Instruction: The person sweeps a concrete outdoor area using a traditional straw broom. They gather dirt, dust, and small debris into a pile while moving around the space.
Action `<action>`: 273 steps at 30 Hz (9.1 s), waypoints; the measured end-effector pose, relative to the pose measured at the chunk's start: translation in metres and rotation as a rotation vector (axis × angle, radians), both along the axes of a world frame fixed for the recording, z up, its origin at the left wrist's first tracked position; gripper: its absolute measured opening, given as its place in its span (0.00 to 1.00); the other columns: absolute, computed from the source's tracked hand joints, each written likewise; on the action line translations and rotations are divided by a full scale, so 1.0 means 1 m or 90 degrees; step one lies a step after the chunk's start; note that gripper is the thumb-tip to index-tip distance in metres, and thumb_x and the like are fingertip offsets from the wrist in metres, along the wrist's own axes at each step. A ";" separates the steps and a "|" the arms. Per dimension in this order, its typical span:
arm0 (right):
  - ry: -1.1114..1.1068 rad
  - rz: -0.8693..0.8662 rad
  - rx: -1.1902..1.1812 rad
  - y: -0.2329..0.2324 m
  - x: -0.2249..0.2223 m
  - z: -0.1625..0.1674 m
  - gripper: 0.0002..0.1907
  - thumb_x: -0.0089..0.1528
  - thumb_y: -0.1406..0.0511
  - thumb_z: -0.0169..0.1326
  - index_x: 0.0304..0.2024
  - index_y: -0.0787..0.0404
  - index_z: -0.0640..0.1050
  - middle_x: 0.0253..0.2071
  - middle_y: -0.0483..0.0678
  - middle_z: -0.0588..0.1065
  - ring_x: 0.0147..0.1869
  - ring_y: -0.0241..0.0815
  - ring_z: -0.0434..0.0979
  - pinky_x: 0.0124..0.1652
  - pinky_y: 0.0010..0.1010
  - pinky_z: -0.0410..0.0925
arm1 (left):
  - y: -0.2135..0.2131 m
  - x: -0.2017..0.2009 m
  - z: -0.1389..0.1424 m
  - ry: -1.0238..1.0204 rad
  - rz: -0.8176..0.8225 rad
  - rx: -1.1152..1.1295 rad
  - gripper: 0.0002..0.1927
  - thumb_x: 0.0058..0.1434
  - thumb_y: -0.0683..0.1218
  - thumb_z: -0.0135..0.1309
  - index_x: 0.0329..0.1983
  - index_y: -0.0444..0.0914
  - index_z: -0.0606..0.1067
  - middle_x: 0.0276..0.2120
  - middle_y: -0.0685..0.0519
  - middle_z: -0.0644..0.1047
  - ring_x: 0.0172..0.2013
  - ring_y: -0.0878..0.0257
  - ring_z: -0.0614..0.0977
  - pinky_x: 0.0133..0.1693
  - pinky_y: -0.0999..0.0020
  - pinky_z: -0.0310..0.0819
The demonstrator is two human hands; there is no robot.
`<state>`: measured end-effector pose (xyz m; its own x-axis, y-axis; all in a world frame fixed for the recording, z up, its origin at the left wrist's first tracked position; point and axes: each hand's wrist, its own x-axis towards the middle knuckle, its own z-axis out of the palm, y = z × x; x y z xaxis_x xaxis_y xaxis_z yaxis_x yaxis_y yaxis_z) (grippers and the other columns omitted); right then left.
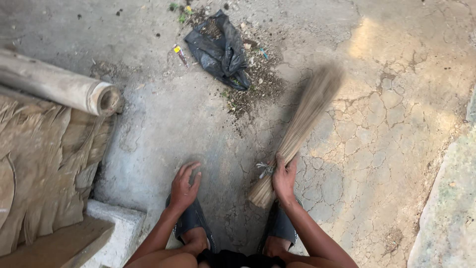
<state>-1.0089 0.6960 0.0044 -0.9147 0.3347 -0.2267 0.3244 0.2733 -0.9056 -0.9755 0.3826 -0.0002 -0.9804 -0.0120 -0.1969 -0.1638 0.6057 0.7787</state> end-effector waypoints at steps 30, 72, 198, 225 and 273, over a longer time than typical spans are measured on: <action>-0.119 0.222 -0.229 -0.059 0.030 0.003 0.28 0.69 0.60 0.50 0.67 0.65 0.59 0.46 0.51 0.75 0.42 0.36 0.76 0.38 0.30 0.74 | -0.038 -0.001 -0.006 0.088 0.129 -0.006 0.14 0.67 0.42 0.52 0.54 0.36 0.77 0.55 0.46 0.77 0.56 0.47 0.80 0.55 0.57 0.74; 0.596 1.028 1.011 -0.003 -0.567 0.028 0.43 0.63 0.32 0.31 0.72 0.43 0.61 0.59 0.54 0.74 0.46 0.48 0.82 0.43 0.43 0.75 | 0.032 -0.070 0.104 0.093 0.241 -0.303 0.13 0.66 0.42 0.55 0.53 0.38 0.78 0.49 0.46 0.80 0.48 0.48 0.81 0.53 0.55 0.74; -0.193 0.468 -0.391 -0.256 -0.258 0.028 0.31 0.65 0.53 0.54 0.60 0.70 0.67 0.50 0.58 0.74 0.57 0.55 0.75 0.55 0.48 0.69 | -0.015 -0.127 0.150 -0.237 0.301 -0.163 0.45 0.50 0.58 0.64 0.71 0.41 0.66 0.34 0.41 0.84 0.37 0.47 0.86 0.44 0.54 0.78; -0.291 0.179 -0.493 -0.208 -0.136 0.023 0.24 0.65 0.59 0.52 0.62 0.57 0.65 0.53 0.45 0.72 0.59 0.38 0.72 0.57 0.34 0.67 | 0.011 -0.050 0.134 -0.297 0.234 -0.178 0.41 0.54 0.58 0.63 0.72 0.46 0.69 0.46 0.45 0.82 0.29 0.54 0.87 0.34 0.61 0.78; -0.196 -0.119 -0.437 -0.122 -0.205 -0.010 0.19 0.66 0.62 0.51 0.54 0.69 0.68 0.38 0.55 0.74 0.36 0.49 0.80 0.33 0.40 0.76 | 0.066 -0.119 0.068 -0.005 0.102 -0.112 0.33 0.55 0.62 0.63 0.58 0.39 0.77 0.40 0.45 0.83 0.27 0.53 0.85 0.33 0.57 0.81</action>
